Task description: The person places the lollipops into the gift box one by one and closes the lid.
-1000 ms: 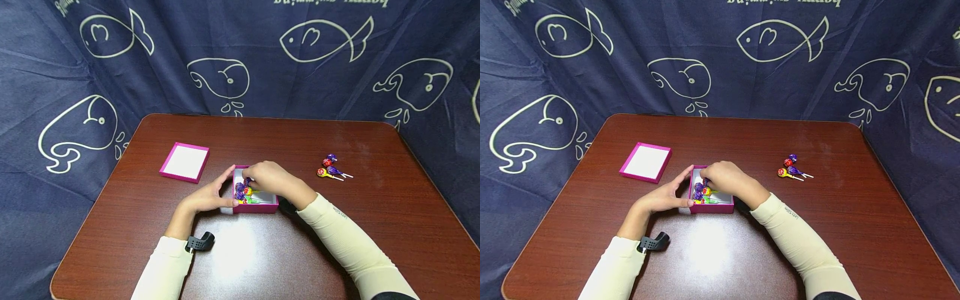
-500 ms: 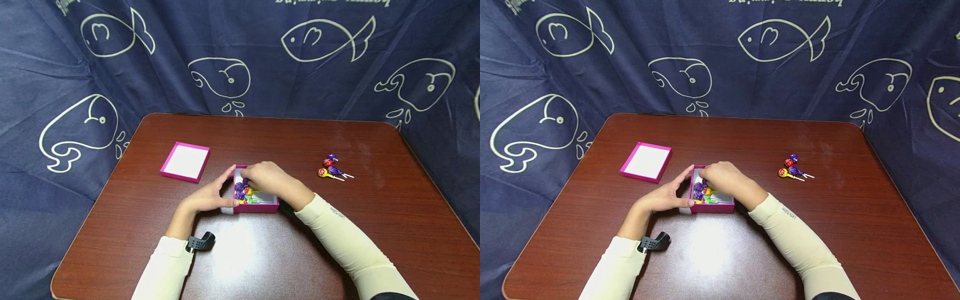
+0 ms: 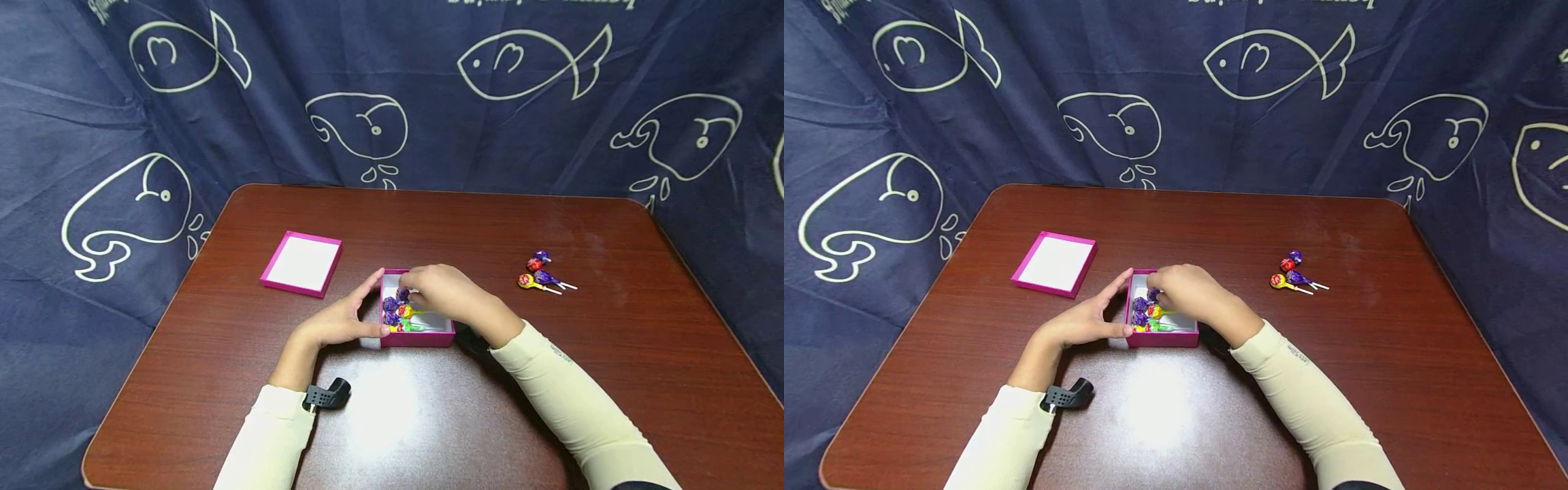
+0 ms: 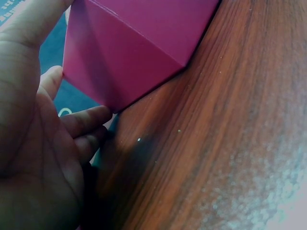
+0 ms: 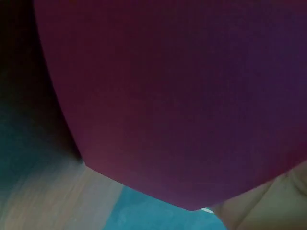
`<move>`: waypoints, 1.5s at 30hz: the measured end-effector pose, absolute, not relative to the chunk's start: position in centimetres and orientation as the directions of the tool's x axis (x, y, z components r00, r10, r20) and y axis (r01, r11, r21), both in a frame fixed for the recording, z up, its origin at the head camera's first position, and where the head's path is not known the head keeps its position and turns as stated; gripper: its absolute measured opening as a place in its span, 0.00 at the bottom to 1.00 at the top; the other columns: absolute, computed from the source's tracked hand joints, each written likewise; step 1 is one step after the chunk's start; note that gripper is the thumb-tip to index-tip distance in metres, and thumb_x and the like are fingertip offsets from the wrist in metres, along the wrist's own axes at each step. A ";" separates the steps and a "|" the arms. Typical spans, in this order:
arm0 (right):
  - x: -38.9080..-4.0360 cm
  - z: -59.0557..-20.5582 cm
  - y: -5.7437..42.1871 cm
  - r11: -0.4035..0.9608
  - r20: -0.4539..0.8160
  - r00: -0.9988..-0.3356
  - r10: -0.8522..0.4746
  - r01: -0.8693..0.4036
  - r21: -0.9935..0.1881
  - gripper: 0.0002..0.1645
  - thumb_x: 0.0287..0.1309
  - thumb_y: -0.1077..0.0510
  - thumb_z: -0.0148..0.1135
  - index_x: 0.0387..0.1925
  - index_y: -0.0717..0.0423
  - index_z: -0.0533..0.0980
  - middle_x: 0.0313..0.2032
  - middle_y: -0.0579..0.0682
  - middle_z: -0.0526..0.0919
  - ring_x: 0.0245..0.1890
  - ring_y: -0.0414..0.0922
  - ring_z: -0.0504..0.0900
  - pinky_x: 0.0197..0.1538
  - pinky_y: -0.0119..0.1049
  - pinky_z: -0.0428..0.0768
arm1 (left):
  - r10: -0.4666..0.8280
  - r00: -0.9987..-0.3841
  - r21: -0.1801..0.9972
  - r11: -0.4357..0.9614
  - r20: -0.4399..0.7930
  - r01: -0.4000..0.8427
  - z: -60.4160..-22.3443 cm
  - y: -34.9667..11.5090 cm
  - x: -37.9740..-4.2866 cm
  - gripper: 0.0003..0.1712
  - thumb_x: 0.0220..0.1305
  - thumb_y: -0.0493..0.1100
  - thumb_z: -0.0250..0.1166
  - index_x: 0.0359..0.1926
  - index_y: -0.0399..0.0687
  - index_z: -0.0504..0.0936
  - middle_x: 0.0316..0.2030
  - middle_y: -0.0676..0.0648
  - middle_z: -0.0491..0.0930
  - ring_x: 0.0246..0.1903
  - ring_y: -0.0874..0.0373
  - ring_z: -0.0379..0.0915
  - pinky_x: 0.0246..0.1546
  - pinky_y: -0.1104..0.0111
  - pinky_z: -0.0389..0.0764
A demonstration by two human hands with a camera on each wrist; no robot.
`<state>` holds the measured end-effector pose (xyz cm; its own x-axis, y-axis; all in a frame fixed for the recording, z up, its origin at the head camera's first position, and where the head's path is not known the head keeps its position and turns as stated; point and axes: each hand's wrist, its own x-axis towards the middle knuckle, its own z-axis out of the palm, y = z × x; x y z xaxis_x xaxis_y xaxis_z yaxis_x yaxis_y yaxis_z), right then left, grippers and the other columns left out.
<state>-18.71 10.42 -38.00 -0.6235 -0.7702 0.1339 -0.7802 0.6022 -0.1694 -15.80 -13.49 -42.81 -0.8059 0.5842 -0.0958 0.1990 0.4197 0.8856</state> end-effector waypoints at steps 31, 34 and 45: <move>-18.6 -38.4 9.8 0.564 0.076 -0.602 -0.795 -0.778 -0.276 0.11 0.58 0.65 0.67 0.43 0.56 0.82 0.39 0.47 0.83 0.36 0.41 0.79 0.44 0.39 0.81 | 0.590 -0.804 0.887 0.408 -0.077 0.215 -42.9 -13.5 -15.9 0.62 0.57 0.53 0.74 0.80 0.59 0.41 0.76 0.44 0.52 0.74 0.52 0.44 0.72 0.54 0.46; -18.6 -38.4 9.8 0.552 0.073 -0.594 -0.801 -0.781 -0.294 0.12 0.58 0.66 0.66 0.44 0.57 0.82 0.40 0.48 0.83 0.36 0.41 0.79 0.45 0.40 0.81 | 0.591 -0.804 0.888 0.405 -0.071 0.219 -42.9 -13.5 -16.0 0.62 0.57 0.52 0.74 0.80 0.58 0.41 0.75 0.44 0.52 0.74 0.52 0.45 0.72 0.54 0.46; -18.9 -38.4 9.7 0.507 0.051 -0.556 -0.830 -0.789 -0.347 0.12 0.59 0.68 0.63 0.45 0.59 0.81 0.41 0.50 0.82 0.39 0.42 0.79 0.49 0.40 0.80 | 0.584 -0.808 0.891 0.403 -0.074 0.210 -42.7 -13.4 -15.8 0.62 0.57 0.45 0.74 0.80 0.56 0.39 0.77 0.43 0.48 0.74 0.48 0.43 0.72 0.50 0.46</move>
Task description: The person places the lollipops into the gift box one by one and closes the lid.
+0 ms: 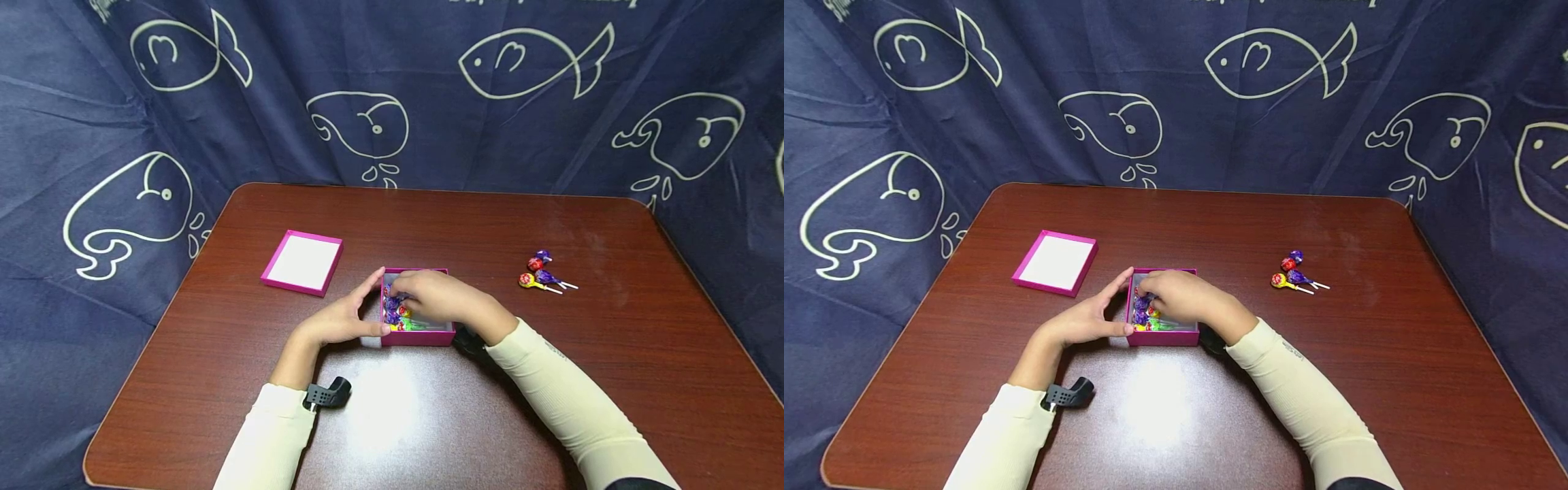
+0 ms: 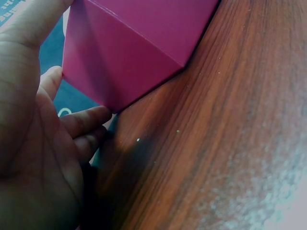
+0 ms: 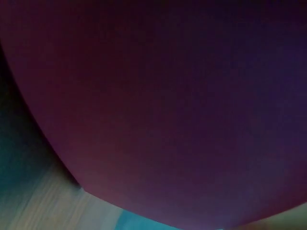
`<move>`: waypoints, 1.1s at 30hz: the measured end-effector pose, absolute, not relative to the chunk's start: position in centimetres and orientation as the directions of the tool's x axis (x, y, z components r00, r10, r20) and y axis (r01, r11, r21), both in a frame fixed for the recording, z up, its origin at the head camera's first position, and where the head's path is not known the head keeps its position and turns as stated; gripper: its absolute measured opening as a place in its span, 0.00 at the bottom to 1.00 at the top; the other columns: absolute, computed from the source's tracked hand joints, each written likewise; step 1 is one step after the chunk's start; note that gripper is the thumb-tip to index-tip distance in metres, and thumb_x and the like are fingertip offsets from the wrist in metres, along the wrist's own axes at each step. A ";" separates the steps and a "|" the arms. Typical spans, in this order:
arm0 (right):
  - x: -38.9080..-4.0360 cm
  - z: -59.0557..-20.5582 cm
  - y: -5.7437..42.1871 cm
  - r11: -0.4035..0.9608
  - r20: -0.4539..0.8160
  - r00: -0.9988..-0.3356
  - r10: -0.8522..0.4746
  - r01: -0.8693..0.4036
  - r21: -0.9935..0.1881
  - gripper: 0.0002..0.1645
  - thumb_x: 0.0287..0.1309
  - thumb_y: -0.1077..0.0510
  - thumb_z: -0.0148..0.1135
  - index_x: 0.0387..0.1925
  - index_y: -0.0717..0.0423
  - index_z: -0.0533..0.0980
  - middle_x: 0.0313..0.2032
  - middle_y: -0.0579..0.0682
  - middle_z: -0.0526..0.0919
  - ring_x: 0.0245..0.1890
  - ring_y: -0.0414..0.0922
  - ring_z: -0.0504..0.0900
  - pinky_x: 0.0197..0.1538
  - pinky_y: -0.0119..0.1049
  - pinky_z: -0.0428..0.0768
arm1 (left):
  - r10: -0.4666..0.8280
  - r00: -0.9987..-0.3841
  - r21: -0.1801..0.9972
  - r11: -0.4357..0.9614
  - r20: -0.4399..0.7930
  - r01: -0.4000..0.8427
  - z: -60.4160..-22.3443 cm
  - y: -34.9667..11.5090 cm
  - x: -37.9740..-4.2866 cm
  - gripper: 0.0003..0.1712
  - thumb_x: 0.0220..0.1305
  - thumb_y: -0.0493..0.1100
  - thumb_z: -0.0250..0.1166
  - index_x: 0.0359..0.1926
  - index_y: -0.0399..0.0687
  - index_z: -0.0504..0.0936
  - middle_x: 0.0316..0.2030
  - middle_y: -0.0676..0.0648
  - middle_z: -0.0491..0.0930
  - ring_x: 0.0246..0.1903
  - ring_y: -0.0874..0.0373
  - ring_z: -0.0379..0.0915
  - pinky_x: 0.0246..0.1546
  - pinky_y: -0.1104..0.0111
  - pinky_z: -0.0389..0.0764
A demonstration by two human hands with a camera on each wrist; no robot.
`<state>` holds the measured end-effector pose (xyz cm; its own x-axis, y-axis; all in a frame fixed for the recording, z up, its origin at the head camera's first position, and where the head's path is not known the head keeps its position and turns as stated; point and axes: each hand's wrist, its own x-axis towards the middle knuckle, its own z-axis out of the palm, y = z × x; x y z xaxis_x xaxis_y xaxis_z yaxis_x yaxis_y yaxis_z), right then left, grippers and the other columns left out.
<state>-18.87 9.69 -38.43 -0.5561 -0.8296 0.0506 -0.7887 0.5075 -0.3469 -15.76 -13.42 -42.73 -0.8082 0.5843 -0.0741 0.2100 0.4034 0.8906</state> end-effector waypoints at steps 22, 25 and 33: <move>-18.0 -38.4 10.1 0.562 0.023 -0.574 -0.819 -0.809 -0.171 0.08 0.54 0.60 0.69 0.26 0.49 0.76 0.19 0.39 0.70 0.22 0.39 0.66 0.27 0.38 0.71 | 0.583 -0.809 0.897 0.394 -0.073 0.202 -42.5 -13.3 -15.6 0.61 0.58 0.41 0.73 0.80 0.51 0.40 0.76 0.39 0.49 0.75 0.47 0.41 0.72 0.51 0.44; -18.0 -38.4 10.1 0.566 0.021 -0.577 -0.817 -0.808 -0.163 0.09 0.54 0.59 0.68 0.25 0.49 0.75 0.18 0.40 0.68 0.21 0.39 0.65 0.26 0.39 0.71 | 0.585 -0.808 0.897 0.392 -0.074 0.202 -42.0 -13.2 -15.4 0.61 0.58 0.42 0.73 0.80 0.50 0.40 0.76 0.38 0.50 0.74 0.47 0.42 0.72 0.51 0.45; -18.0 -38.3 10.1 0.571 0.026 -0.582 -0.812 -0.804 -0.162 0.07 0.53 0.59 0.68 0.27 0.50 0.76 0.21 0.41 0.70 0.23 0.40 0.66 0.29 0.39 0.72 | 0.585 -0.808 0.895 0.391 -0.064 0.213 -42.8 -13.3 -15.8 0.62 0.58 0.44 0.74 0.80 0.55 0.40 0.76 0.43 0.50 0.74 0.50 0.42 0.72 0.51 0.45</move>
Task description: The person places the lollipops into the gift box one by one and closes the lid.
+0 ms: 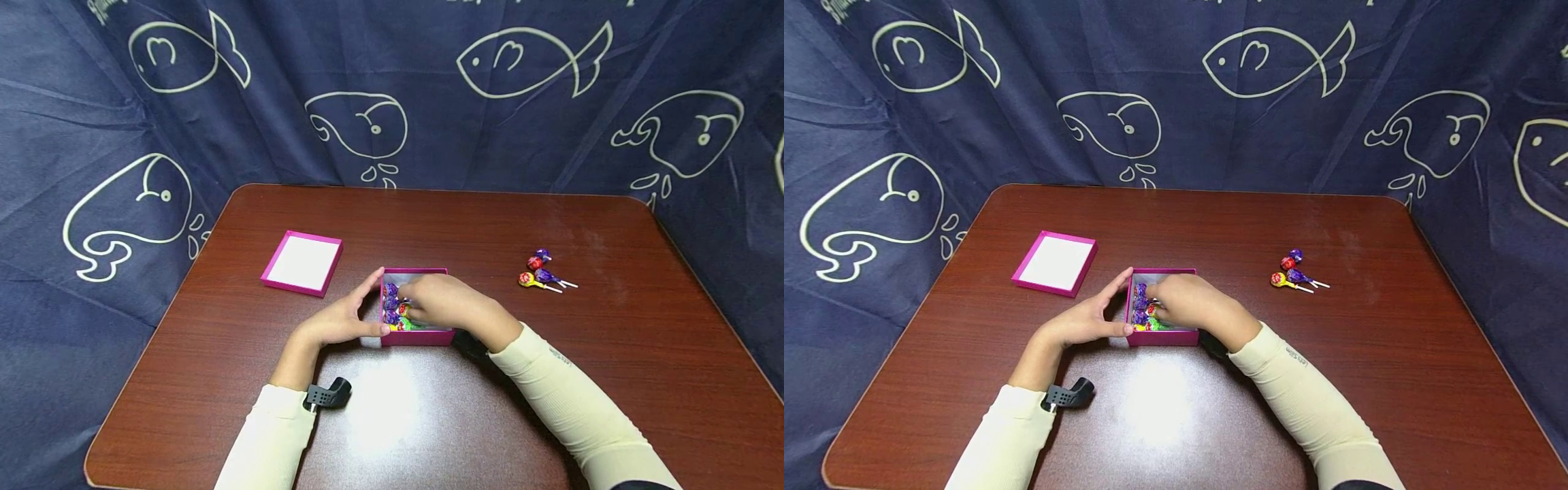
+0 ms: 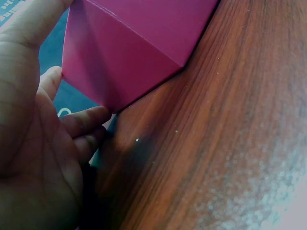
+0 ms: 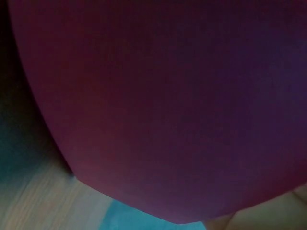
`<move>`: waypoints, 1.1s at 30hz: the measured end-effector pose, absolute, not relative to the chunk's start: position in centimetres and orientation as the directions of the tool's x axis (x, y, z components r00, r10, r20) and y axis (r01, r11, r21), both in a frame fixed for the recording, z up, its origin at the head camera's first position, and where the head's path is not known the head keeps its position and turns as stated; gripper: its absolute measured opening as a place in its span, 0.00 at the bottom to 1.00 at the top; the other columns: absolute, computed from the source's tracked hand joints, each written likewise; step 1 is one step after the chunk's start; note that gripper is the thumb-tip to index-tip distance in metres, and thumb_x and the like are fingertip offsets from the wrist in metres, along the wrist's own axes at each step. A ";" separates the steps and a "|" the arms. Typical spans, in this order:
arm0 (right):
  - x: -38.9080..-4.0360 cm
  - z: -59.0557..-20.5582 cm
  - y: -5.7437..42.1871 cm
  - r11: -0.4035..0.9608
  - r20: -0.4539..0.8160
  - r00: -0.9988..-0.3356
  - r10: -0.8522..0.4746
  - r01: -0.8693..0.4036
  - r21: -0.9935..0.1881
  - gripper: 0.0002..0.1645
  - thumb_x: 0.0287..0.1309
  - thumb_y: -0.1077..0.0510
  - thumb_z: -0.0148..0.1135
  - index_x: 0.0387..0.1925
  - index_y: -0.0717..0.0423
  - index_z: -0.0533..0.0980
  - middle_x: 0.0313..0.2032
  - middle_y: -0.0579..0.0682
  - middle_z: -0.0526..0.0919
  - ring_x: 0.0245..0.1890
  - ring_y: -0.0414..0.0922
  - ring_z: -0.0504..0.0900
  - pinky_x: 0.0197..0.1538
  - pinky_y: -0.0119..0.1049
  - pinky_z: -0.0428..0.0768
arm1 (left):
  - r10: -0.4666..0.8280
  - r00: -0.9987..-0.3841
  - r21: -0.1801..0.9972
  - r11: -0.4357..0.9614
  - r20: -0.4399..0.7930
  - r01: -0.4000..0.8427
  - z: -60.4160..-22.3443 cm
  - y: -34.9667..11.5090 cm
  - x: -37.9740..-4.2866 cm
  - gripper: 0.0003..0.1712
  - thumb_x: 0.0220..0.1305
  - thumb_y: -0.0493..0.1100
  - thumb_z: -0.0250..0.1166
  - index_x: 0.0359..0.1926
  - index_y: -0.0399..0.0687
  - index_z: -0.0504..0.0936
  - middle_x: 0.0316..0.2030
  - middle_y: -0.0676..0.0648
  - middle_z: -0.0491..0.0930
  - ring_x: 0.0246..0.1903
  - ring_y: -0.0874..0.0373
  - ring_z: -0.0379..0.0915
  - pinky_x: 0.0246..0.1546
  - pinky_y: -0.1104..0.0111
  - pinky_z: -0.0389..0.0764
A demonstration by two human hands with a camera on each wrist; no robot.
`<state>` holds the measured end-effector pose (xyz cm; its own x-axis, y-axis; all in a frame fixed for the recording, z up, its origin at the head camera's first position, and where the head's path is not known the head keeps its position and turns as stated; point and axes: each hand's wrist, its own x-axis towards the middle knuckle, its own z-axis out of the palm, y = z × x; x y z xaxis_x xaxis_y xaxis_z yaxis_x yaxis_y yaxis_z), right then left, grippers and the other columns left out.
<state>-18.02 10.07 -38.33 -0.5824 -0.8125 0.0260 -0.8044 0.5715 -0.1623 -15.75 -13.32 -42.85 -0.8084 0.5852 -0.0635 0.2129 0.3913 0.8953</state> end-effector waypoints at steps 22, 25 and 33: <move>-17.7 -36.2 12.2 0.529 0.182 -0.583 -0.791 -0.803 -0.275 0.10 0.60 0.61 0.68 0.44 0.58 0.82 0.38 0.49 0.84 0.37 0.44 0.82 0.46 0.43 0.80 | 0.599 -0.798 0.903 0.375 -0.062 0.211 -42.9 -13.3 -15.9 0.61 0.58 0.41 0.73 0.80 0.51 0.39 0.76 0.41 0.49 0.75 0.49 0.41 0.72 0.51 0.44; -17.8 -35.9 12.9 0.537 0.212 -0.593 -0.777 -0.799 -0.271 0.11 0.60 0.61 0.68 0.44 0.59 0.82 0.40 0.51 0.84 0.40 0.46 0.83 0.48 0.45 0.80 | 0.598 -0.799 0.901 0.378 -0.061 0.215 -42.9 -13.3 -15.9 0.61 0.58 0.44 0.73 0.80 0.54 0.39 0.76 0.42 0.51 0.74 0.50 0.42 0.72 0.51 0.45; -18.3 -35.5 15.5 0.576 0.266 -0.644 -0.718 -0.763 -0.293 0.08 0.61 0.62 0.67 0.42 0.58 0.82 0.39 0.50 0.84 0.37 0.46 0.82 0.44 0.46 0.80 | 0.578 -0.812 0.872 0.439 -0.087 0.218 -42.6 -13.4 -15.7 0.62 0.58 0.50 0.74 0.80 0.57 0.39 0.76 0.44 0.52 0.74 0.48 0.43 0.72 0.50 0.45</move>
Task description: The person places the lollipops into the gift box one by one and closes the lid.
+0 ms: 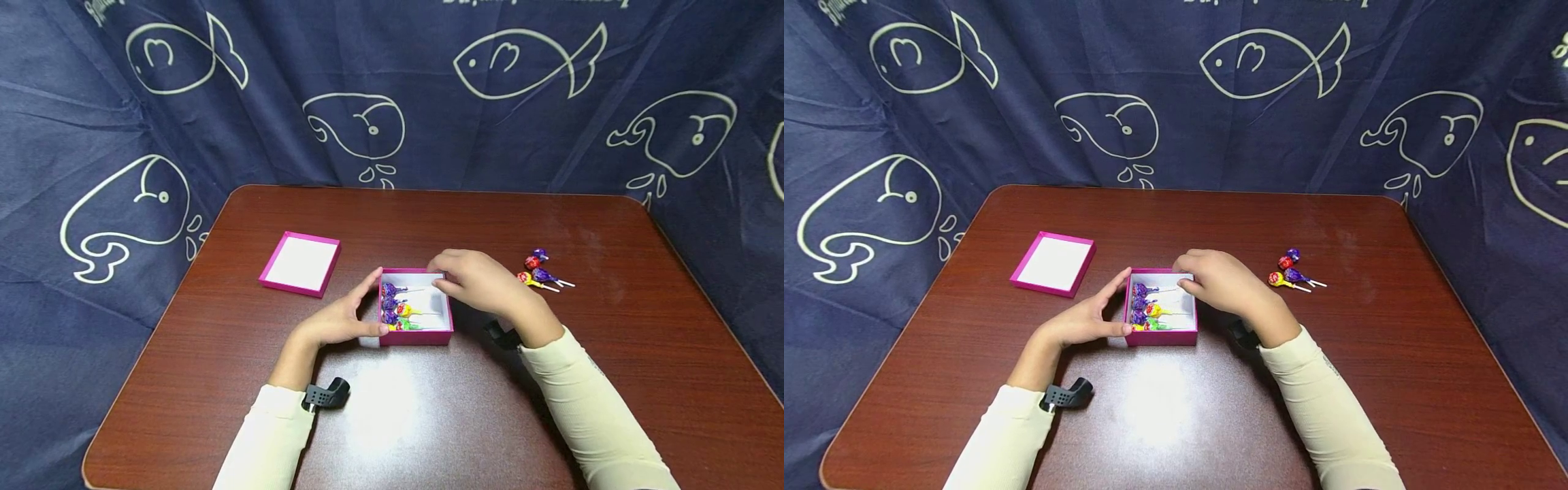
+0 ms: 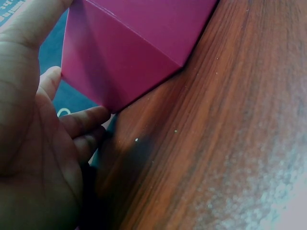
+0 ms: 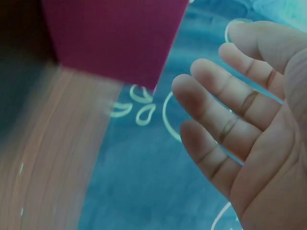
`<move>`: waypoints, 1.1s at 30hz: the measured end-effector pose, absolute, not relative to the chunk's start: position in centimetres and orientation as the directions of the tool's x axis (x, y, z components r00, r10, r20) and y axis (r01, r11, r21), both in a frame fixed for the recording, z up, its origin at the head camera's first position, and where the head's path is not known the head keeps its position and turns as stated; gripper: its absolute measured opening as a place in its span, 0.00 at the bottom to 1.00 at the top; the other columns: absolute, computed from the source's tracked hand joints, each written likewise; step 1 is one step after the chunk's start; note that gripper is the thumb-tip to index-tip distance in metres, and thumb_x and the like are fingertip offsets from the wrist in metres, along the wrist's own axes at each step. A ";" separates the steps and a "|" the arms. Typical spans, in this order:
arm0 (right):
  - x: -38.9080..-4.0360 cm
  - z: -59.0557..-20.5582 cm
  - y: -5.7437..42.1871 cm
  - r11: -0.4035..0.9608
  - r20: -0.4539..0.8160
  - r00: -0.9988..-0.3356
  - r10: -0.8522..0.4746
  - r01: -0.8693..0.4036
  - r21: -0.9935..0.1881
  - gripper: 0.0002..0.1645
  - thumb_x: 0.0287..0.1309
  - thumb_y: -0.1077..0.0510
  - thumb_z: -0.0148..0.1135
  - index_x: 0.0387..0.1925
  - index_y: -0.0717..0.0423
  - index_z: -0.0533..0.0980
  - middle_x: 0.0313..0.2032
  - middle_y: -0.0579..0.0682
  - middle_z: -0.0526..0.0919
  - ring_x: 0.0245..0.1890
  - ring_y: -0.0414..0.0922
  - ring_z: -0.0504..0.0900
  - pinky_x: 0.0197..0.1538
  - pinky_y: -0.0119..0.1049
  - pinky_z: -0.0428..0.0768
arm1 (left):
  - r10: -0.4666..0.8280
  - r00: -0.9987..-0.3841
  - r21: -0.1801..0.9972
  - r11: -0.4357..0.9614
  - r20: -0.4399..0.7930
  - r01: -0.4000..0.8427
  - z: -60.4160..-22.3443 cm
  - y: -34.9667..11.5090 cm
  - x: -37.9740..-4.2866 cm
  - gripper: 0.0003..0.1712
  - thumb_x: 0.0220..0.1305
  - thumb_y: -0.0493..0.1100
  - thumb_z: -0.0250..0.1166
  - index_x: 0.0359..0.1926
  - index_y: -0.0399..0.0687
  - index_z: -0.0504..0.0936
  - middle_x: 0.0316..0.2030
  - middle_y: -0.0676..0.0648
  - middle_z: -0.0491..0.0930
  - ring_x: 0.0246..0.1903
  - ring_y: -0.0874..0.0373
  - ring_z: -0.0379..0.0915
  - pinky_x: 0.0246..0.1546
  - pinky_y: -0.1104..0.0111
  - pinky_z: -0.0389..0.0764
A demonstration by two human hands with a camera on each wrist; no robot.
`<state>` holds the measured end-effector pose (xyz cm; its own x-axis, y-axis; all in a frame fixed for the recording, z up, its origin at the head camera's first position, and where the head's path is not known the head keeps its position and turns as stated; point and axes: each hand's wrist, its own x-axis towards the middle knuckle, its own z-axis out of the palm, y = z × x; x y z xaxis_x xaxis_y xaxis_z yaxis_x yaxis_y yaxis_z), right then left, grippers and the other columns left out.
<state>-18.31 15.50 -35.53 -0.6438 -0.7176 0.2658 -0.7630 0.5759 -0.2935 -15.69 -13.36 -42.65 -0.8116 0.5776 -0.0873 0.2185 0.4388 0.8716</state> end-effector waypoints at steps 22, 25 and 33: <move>-18.3 -37.6 25.1 0.734 0.259 -0.782 -0.568 -0.623 -0.270 0.09 0.57 0.64 0.69 0.40 0.63 0.81 0.37 0.54 0.84 0.32 0.49 0.81 0.39 0.48 0.78 | 0.593 -0.803 0.889 0.398 -0.059 0.228 -43.0 -13.4 -15.8 0.61 0.58 0.47 0.74 0.80 0.55 0.40 0.76 0.44 0.50 0.75 0.49 0.42 0.72 0.50 0.44; -18.2 -37.8 26.0 0.756 0.246 -0.797 -0.551 -0.602 -0.256 0.10 0.56 0.64 0.70 0.39 0.62 0.81 0.36 0.54 0.84 0.33 0.50 0.81 0.40 0.49 0.78 | 0.591 -0.804 0.891 0.395 -0.060 0.224 -42.8 -13.4 -15.7 0.61 0.58 0.47 0.74 0.80 0.56 0.40 0.76 0.44 0.50 0.75 0.49 0.42 0.72 0.50 0.45; -18.3 -38.7 27.8 0.791 0.257 -0.818 -0.514 -0.568 -0.226 0.08 0.53 0.63 0.72 0.36 0.58 0.81 0.33 0.51 0.83 0.36 0.51 0.82 0.41 0.52 0.77 | 0.586 -0.807 0.889 0.407 -0.077 0.210 -42.8 -13.4 -15.7 0.62 0.57 0.48 0.74 0.80 0.58 0.40 0.76 0.44 0.51 0.75 0.50 0.42 0.72 0.51 0.45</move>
<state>-18.31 27.82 -38.70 -0.8181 -0.5143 0.2575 -0.5684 0.7910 -0.2261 -15.70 -13.43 -42.77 -0.8068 0.5857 -0.0771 0.2104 0.4069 0.8889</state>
